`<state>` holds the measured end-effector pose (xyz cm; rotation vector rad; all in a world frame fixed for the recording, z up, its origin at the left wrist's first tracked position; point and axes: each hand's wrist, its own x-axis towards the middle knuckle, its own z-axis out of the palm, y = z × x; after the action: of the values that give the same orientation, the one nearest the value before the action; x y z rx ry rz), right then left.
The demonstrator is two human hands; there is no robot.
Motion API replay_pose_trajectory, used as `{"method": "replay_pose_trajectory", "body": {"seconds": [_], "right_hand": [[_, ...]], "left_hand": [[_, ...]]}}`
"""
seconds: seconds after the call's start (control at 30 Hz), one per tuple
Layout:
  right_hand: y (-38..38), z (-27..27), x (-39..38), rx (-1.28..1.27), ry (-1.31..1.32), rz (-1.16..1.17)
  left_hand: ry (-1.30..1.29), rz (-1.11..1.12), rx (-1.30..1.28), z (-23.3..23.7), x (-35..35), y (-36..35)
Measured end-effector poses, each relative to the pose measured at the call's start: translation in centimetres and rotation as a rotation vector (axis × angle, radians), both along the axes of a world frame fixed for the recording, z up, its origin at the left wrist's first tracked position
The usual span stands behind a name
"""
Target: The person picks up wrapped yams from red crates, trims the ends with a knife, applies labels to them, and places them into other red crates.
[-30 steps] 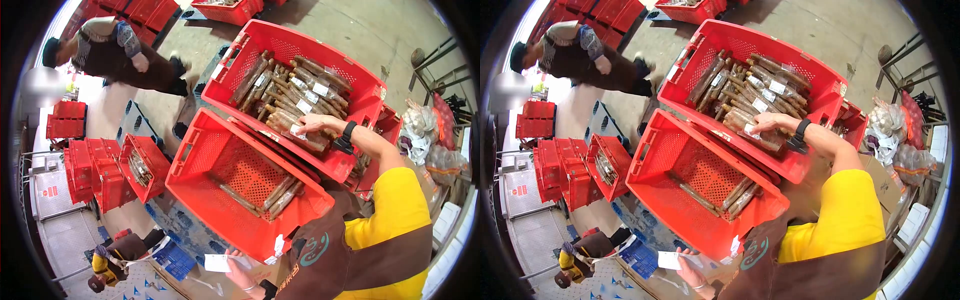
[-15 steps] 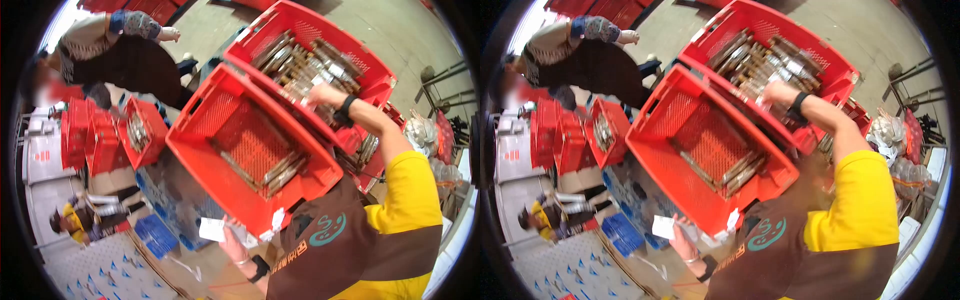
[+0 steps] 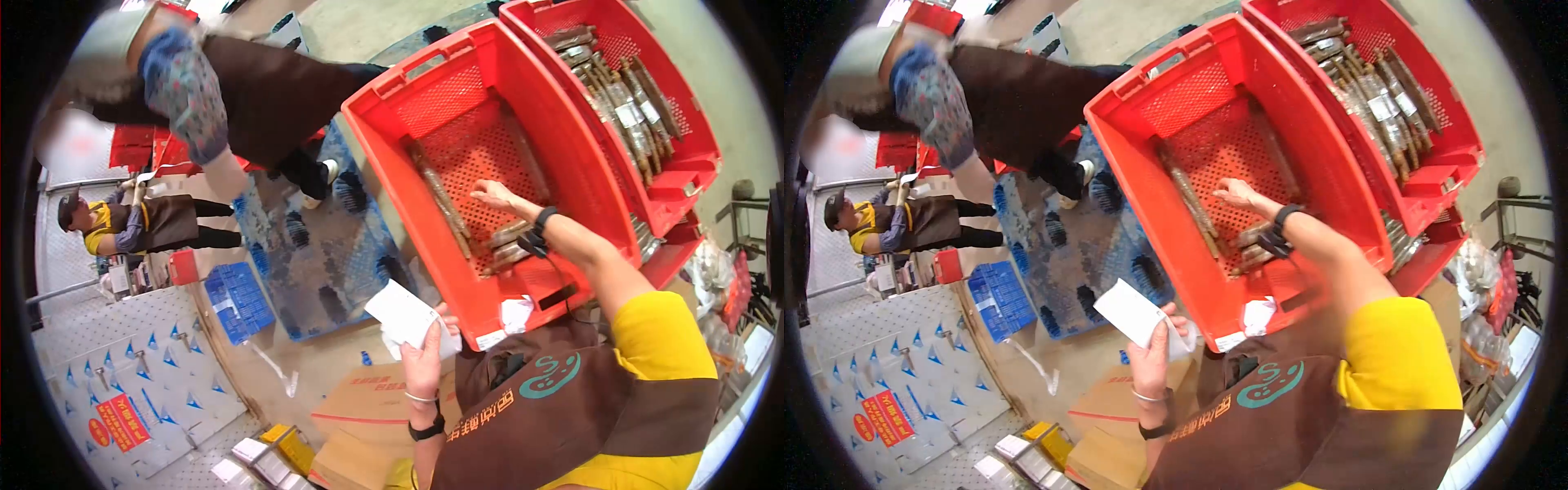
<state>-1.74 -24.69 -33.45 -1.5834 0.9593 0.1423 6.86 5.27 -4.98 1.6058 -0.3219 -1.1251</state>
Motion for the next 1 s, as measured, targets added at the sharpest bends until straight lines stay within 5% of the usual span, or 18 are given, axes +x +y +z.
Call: {"method": "replay_pose_trajectory", "body": {"seconds": [0.17, 0.27, 0.37, 0.4, 0.47, 0.53, 0.6, 0.67, 0.77, 0.87, 1.0], "right_hand": [[5.4, -9.5, 7.8, -0.016, 0.277, -0.178], [5.8, -9.5, 7.3, 0.083, 0.141, -0.351], [4.3, -10.8, 4.2, 0.134, 0.304, -0.624], [3.7, -8.0, 3.6, 0.029, 0.468, -0.584], [3.9, -9.8, 2.1, -0.561, 0.136, -0.38], [4.0, 3.2, 2.9, -0.252, -0.408, -0.352], [5.9, 14.7, 2.3, -0.038, -0.632, 0.01], [7.4, 20.6, 2.2, -0.34, -0.906, 0.477], [9.1, 22.6, 1.7, -0.455, -0.866, 0.662], [10.7, 21.7, 0.8, -0.341, -0.849, 0.588], [12.1, 18.8, -1.7, 0.124, -0.762, 0.372]], "left_hand": [[0.038, -0.037, 0.102, -1.6, 0.2, 1.8], [0.079, -0.018, 0.153, -1.6, 0.4, 2.1], [0.215, 0.112, -0.013, -3.2, 0.8, 2.8], [0.214, 0.121, -0.031, -2.9, 1.1, 2.2], [0.151, 0.082, 0.058, -2.1, 1.8, 0.7], [0.16, 0.062, 0.013, -2.7, 2.2, 0.0], [0.206, 0.051, 0.029, -2.5, 2.5, -0.9], [0.186, -0.009, 0.051, -3.0, 2.6, -0.7], [0.115, -0.152, 0.069, -3.3, 2.9, -1.2], [0.043, -0.255, 0.096, -3.2, 3.9, -0.6], [0.145, -0.52, 0.145, -2.9, 3.8, -0.3]]}}
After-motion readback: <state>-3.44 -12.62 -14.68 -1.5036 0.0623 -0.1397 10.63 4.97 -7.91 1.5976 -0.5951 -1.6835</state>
